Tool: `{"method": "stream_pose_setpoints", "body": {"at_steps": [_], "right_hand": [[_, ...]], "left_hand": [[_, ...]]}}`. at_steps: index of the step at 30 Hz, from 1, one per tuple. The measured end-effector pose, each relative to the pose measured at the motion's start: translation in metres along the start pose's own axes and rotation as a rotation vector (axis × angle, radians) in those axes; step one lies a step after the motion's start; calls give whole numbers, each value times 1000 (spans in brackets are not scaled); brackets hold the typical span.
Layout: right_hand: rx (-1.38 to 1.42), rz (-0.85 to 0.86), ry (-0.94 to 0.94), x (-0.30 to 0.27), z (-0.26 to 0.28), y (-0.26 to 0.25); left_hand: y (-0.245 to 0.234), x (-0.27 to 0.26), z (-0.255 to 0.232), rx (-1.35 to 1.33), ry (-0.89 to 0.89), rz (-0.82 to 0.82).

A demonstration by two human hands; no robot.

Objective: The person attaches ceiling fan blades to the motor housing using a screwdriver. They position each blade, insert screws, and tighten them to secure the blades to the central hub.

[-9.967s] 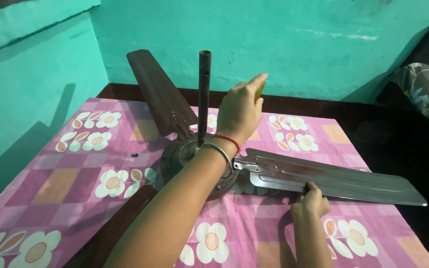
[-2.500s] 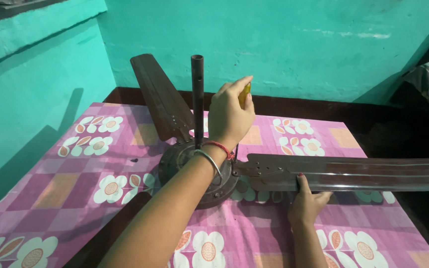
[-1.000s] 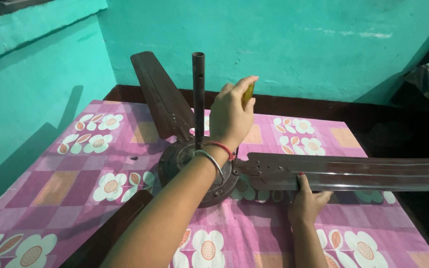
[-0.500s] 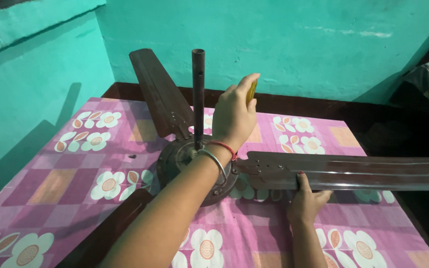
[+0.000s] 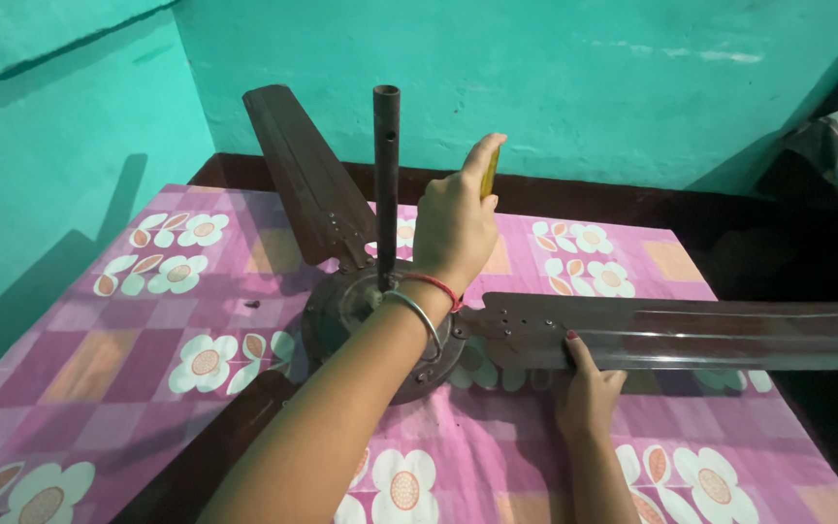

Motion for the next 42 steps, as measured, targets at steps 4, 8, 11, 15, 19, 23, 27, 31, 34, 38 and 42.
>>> {"method": "stream_pose_setpoints", "body": {"at_steps": [4,8,11,15,19,23,27,31,34,38,42], "right_hand": [[7,58,-9,-2,-2,5],[-1,32,21,-2,-3,4],[-2,91,-12,-1,-3,3],[-62,72,-33,4,-5,-1],[-55,36,31,8,-9,-6],[-224,-59,-29,6,-7,-6],[-201,55,-34,-12,-3,1],[-166,127,-16,-22,3,9],[-173,157,-25,-13,1,7],[-289,163,-51,8,-14,-10],[-376,292,-176,13,-20,-14]], "left_hand": [[-1,1,3,15,-38,50],[-2,1,3,-10,-18,47],[1,3,2,-6,3,64],[5,6,1,12,5,92],[9,7,-1,37,3,108],[12,-2,-10,-48,78,84],[10,-10,-23,-101,124,156],[-9,-20,-46,-144,348,29],[-20,-25,-57,-179,157,136],[-23,-46,-71,-191,72,433],[-24,-103,-87,-235,219,558]]}}
Point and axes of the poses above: each hand's wrist, its own x-axis towards the middle knuckle, its own y-axis out of the palm, z = x × y, the point moved 2 cm from there along x, towards the middle knuckle, and after that the axes turned 15 degrees about y, right-handed, at the moved point
